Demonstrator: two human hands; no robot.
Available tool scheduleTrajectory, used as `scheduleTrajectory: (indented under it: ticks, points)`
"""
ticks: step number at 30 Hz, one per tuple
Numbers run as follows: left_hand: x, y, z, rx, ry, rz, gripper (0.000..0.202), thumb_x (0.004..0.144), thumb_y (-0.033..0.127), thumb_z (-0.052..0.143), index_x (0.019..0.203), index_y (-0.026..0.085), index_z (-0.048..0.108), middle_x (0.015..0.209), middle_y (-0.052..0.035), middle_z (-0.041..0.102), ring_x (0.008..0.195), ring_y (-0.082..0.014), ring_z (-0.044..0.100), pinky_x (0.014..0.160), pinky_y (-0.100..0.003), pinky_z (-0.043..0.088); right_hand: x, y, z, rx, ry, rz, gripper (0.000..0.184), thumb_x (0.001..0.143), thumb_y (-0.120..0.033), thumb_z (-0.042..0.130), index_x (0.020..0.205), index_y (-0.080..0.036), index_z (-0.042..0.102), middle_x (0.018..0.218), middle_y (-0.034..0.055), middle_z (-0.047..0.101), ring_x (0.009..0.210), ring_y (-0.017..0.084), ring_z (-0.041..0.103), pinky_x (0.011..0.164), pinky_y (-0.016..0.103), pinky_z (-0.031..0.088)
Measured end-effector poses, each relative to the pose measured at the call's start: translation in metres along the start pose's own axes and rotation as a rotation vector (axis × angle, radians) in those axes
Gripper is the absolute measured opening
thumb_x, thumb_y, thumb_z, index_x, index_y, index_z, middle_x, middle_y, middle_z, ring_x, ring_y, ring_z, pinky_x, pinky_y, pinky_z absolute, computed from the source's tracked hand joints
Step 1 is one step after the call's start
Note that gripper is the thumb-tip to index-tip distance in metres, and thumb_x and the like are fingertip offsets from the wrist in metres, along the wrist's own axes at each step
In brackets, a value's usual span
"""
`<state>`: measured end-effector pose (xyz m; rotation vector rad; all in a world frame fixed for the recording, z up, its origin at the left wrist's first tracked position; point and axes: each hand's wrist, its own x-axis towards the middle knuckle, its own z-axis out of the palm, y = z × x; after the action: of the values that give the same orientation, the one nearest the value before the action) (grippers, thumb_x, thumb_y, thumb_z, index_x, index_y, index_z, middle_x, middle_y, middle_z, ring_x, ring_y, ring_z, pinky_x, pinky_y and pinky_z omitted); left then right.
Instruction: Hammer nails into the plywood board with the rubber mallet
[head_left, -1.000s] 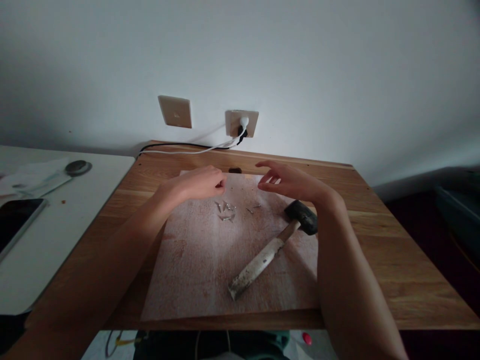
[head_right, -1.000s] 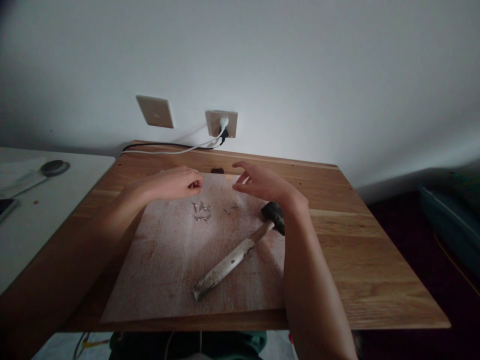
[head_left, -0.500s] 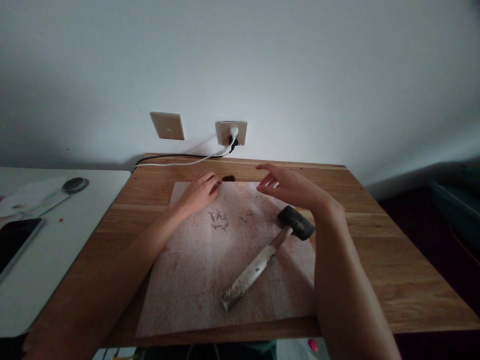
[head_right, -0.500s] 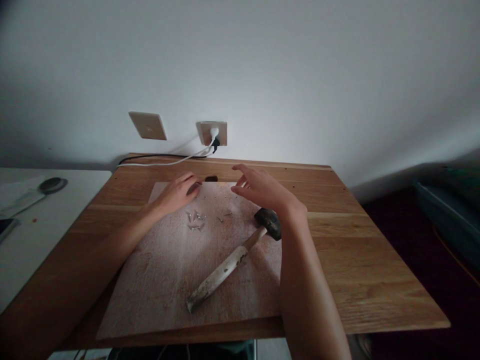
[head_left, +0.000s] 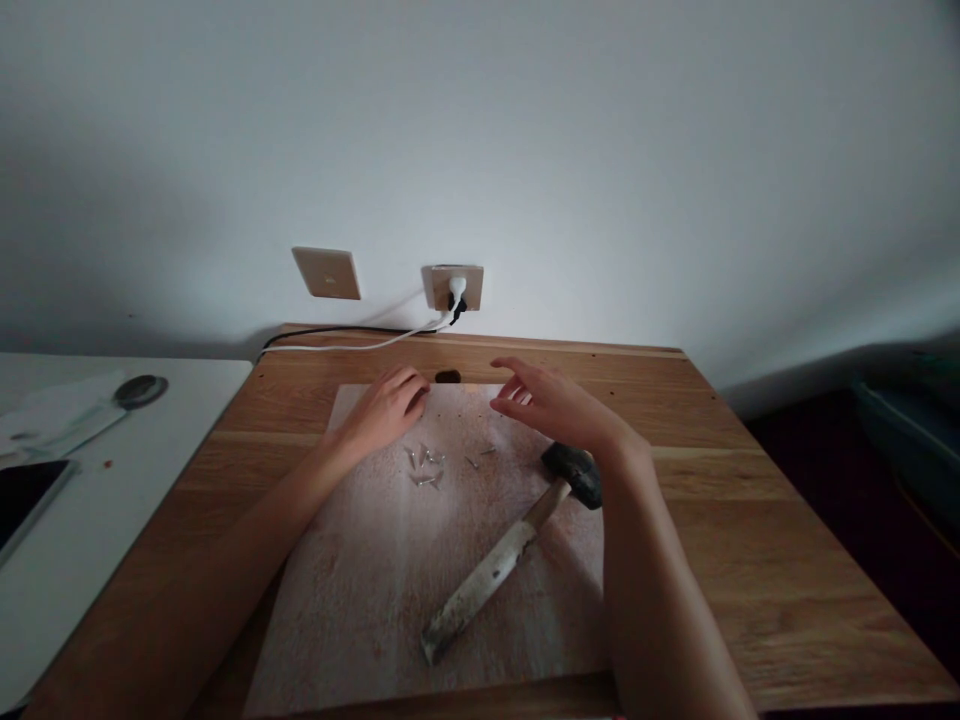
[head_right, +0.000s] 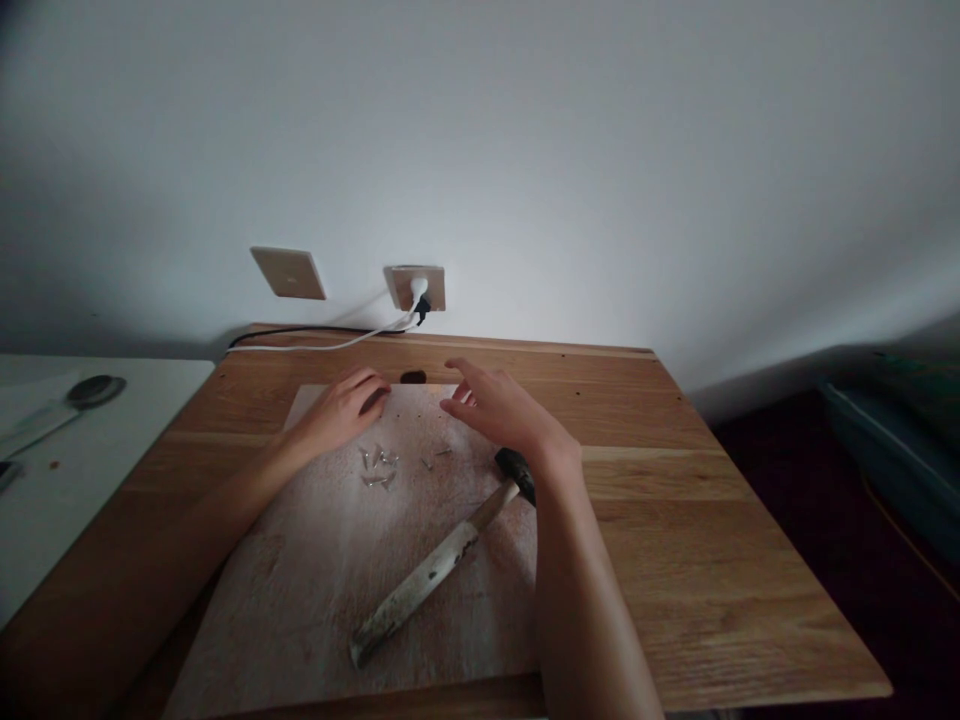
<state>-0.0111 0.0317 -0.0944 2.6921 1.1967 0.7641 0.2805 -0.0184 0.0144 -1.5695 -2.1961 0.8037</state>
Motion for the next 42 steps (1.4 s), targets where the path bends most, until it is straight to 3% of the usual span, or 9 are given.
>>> scheduleTrajectory:
  ticks: [17, 24, 32, 42]
  points:
    - [-0.004, -0.002, 0.000, -0.023, 0.014, -0.048, 0.019, 0.107, 0.022, 0.052, 0.109, 0.022, 0.072, 0.112, -0.0098, 0.073, 0.110, -0.0276, 0.070, 0.103, -0.046, 0.060, -0.001, 0.006, 0.004, 0.088, -0.035, 0.000, 0.045, 0.107, -0.028, 0.071, 0.151, -0.022, 0.064, 0.111, 0.0099, 0.087, 0.104, 0.027, 0.083, 0.098, 0.044, 0.063]
    - [-0.004, 0.000, 0.000, -0.039, 0.027, -0.046, 0.019, 0.104, 0.017, 0.055, 0.107, 0.023, 0.072, 0.110, -0.0082, 0.072, 0.109, -0.0260, 0.069, 0.104, -0.045, 0.060, -0.013, 0.021, -0.012, 0.070, 0.079, 0.067, 0.046, 0.108, -0.031, 0.069, 0.153, -0.026, 0.062, 0.114, 0.0104, 0.087, 0.103, 0.028, 0.084, 0.100, 0.048, 0.065]
    - [-0.002, 0.002, 0.000, 0.029, 0.001, -0.039, 0.017, 0.104, 0.013, 0.056, 0.108, 0.021, 0.071, 0.110, -0.0093, 0.071, 0.111, -0.0275, 0.068, 0.104, -0.046, 0.059, -0.023, 0.018, -0.030, -0.037, 0.184, 0.088, 0.048, 0.106, -0.036, 0.067, 0.152, -0.024, 0.062, 0.112, 0.0117, 0.087, 0.103, 0.032, 0.084, 0.099, 0.051, 0.066]
    - [0.001, 0.002, 0.003, 0.056, -0.014, -0.026, 0.019, 0.105, 0.014, 0.056, 0.112, 0.020, 0.073, 0.112, -0.0109, 0.071, 0.114, -0.0297, 0.067, 0.105, -0.048, 0.057, -0.018, 0.009, -0.025, -0.110, 0.149, 0.013, 0.050, 0.105, -0.039, 0.070, 0.152, -0.026, 0.064, 0.107, 0.0100, 0.087, 0.101, 0.031, 0.084, 0.098, 0.050, 0.067]
